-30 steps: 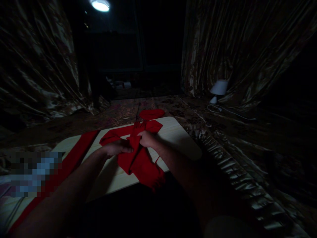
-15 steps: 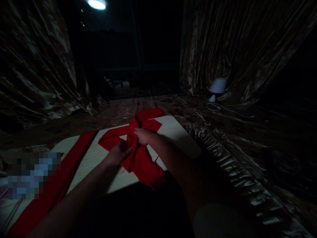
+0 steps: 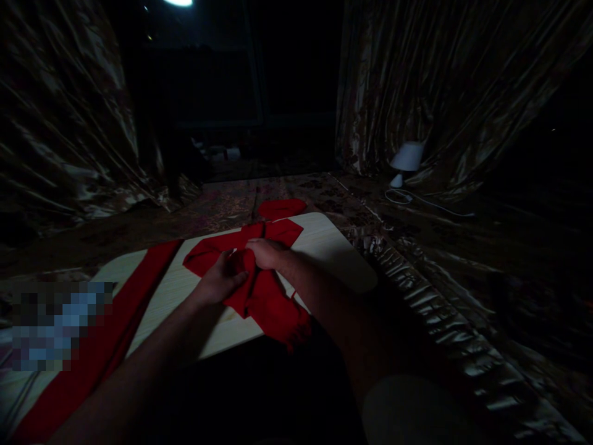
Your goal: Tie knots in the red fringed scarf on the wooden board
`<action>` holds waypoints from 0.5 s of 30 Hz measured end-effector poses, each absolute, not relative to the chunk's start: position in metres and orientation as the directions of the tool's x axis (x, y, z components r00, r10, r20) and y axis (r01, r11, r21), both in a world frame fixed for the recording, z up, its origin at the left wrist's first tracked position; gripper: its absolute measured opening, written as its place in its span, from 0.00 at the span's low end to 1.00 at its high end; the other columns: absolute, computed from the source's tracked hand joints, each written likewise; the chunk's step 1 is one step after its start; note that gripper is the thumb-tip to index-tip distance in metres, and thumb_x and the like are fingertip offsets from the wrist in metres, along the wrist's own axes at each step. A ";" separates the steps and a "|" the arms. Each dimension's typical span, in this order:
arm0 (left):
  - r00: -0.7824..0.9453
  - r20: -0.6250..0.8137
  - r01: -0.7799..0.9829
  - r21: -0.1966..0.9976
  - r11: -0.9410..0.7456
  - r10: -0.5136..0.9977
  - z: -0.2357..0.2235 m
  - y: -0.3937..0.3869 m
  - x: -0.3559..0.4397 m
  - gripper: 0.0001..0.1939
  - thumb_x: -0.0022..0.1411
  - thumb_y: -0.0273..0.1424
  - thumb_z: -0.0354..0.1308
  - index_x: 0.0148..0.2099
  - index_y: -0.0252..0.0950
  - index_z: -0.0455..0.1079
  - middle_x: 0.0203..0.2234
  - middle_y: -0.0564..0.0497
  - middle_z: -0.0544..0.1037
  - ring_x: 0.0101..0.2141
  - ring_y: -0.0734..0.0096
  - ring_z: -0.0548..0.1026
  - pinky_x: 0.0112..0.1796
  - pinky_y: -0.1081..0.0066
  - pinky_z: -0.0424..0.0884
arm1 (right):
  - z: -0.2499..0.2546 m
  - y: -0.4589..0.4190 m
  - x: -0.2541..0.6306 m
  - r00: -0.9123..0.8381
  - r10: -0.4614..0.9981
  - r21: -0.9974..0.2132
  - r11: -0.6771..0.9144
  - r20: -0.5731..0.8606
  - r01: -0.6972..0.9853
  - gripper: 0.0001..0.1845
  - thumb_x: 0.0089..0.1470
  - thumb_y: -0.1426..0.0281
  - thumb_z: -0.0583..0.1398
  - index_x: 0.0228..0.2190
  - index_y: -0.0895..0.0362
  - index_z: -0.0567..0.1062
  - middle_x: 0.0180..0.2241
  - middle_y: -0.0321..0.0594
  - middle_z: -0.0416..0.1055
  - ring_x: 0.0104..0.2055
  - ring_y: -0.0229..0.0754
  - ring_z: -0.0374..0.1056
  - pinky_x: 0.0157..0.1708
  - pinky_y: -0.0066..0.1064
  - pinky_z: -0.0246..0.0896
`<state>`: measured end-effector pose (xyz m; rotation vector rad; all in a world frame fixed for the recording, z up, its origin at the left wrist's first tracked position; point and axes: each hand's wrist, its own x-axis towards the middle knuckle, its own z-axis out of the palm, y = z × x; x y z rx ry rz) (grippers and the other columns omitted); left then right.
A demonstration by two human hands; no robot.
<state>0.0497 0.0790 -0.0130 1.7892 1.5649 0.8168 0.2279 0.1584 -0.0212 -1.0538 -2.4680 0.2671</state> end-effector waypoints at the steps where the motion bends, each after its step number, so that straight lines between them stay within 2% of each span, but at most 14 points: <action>1: 0.132 0.064 0.630 0.765 -0.133 0.989 -0.012 0.079 0.050 0.46 0.51 0.42 0.69 0.67 0.34 0.54 0.52 0.38 0.76 0.50 0.55 0.76 0.53 0.61 0.69 | -0.021 0.158 0.229 -0.606 0.731 -0.350 0.683 0.315 0.642 0.17 0.53 0.79 0.61 0.46 0.61 0.78 0.52 0.50 0.74 0.56 0.45 0.68 0.58 0.33 0.59; 5: 0.150 0.091 0.623 0.765 -0.166 0.984 -0.006 0.074 0.055 0.44 0.52 0.42 0.68 0.66 0.34 0.55 0.53 0.38 0.74 0.51 0.56 0.75 0.53 0.61 0.69 | -0.016 0.156 0.231 -0.517 0.770 -0.416 0.638 0.375 0.648 0.16 0.51 0.82 0.58 0.41 0.60 0.79 0.47 0.47 0.76 0.51 0.43 0.70 0.54 0.31 0.61; 9: -0.012 0.021 0.521 0.854 -0.012 1.000 0.006 0.066 0.056 0.49 0.50 0.39 0.70 0.68 0.36 0.50 0.50 0.40 0.77 0.44 0.59 0.78 0.46 0.64 0.74 | -0.005 0.150 0.231 -0.317 0.765 -0.495 0.617 0.561 0.612 0.19 0.54 0.83 0.54 0.43 0.60 0.79 0.49 0.46 0.75 0.52 0.40 0.68 0.55 0.30 0.59; 10: -0.010 -0.017 0.493 0.870 0.019 1.000 0.009 0.064 0.055 0.49 0.49 0.38 0.70 0.67 0.36 0.51 0.48 0.41 0.78 0.43 0.60 0.79 0.44 0.65 0.75 | -0.003 0.148 0.231 -0.323 0.765 -0.495 0.618 0.557 0.610 0.20 0.53 0.83 0.55 0.43 0.60 0.79 0.49 0.45 0.74 0.52 0.40 0.68 0.54 0.30 0.59; 12: 0.066 -0.106 0.488 0.871 0.060 0.992 0.013 0.063 0.053 0.45 0.48 0.38 0.71 0.64 0.35 0.56 0.46 0.43 0.79 0.42 0.60 0.79 0.41 0.66 0.76 | 0.000 0.142 0.234 -0.432 0.780 -0.466 0.620 0.453 0.631 0.18 0.51 0.83 0.57 0.41 0.60 0.80 0.46 0.45 0.75 0.50 0.41 0.69 0.53 0.30 0.60; 15: 0.137 -0.193 0.604 0.794 0.073 0.972 0.013 0.063 0.052 0.36 0.47 0.42 0.70 0.55 0.33 0.65 0.42 0.43 0.80 0.41 0.56 0.78 0.40 0.66 0.75 | 0.005 0.127 0.242 -0.549 0.795 -0.367 0.607 0.258 0.705 0.16 0.49 0.82 0.60 0.39 0.58 0.80 0.43 0.44 0.75 0.46 0.43 0.70 0.48 0.30 0.62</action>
